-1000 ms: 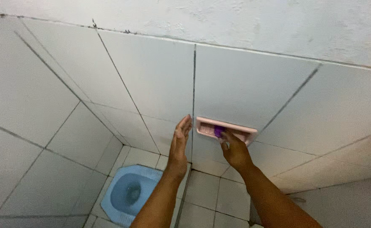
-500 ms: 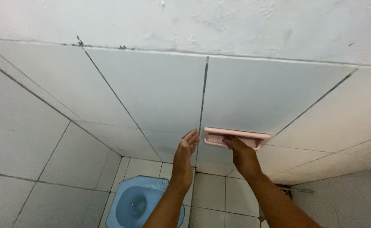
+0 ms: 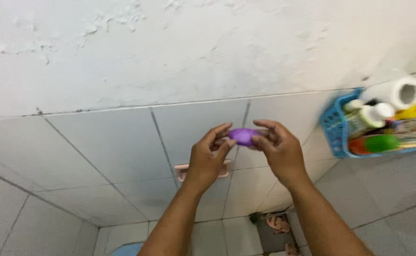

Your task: The person repeatedly picks up small packets of soap from the floor and places them into a blue wall-mounted basket. They also place a large yellow bag of detergent and a roll of toilet paper into the basket, and move a purple item from a wall holder into the basket.

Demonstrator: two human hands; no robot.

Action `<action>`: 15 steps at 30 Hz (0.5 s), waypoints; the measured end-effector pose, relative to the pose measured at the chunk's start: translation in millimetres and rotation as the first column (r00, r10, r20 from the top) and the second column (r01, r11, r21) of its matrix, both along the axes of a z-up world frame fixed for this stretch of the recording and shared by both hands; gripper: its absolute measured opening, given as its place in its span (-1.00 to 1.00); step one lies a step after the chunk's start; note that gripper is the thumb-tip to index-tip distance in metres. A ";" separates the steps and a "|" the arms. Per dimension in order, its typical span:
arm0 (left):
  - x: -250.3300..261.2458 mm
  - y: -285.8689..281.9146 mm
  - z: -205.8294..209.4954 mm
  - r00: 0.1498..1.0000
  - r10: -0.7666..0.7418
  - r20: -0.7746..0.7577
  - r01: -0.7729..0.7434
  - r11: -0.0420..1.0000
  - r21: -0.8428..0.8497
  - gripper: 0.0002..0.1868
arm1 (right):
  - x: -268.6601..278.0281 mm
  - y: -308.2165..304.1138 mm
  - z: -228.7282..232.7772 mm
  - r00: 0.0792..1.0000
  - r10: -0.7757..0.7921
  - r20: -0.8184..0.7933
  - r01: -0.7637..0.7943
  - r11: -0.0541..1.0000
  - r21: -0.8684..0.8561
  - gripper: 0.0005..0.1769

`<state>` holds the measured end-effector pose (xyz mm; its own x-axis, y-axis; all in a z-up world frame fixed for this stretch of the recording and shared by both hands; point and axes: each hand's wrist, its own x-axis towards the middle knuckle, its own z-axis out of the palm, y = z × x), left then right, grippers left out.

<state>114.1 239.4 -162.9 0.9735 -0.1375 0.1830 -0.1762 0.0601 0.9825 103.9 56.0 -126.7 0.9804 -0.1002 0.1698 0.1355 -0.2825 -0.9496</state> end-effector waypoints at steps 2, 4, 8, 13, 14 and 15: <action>-1.9 -21.7 28.2 0.996 0.045 0.078 -0.042 0.998 -0.045 -0.58 | -8.7 -17.6 35.7 0.997 -0.028 0.067 0.035 0.993 -0.114 -0.57; -2.3 -41.1 56.5 0.994 0.056 0.092 -0.043 0.990 -0.136 -0.63 | -15.0 -33.0 69.5 0.987 -0.028 0.159 0.050 0.989 -0.138 -0.59; -5.6 -69.6 104.7 0.985 0.069 0.157 -0.039 0.981 -0.190 -0.66 | -24.3 -54.5 119.7 0.968 -0.024 0.251 0.035 0.999 -0.039 -0.63; -22.4 -93.3 121.8 0.973 0.058 0.226 -0.006 0.975 -0.221 -0.68 | -39.1 -81.0 135.0 0.970 -0.024 0.242 0.012 0.999 0.050 -0.72; -26.1 -97.3 119.7 0.980 0.038 0.195 0.018 0.961 -0.274 -0.69 | -42.9 -86.2 133.0 0.968 -0.019 0.248 0.012 0.999 0.030 -0.75; -29.2 -102.2 118.0 0.986 0.022 0.166 0.034 0.944 -0.329 -0.71 | -46.7 -89.9 130.1 0.962 0.004 0.273 -0.009 1.000 0.018 -0.76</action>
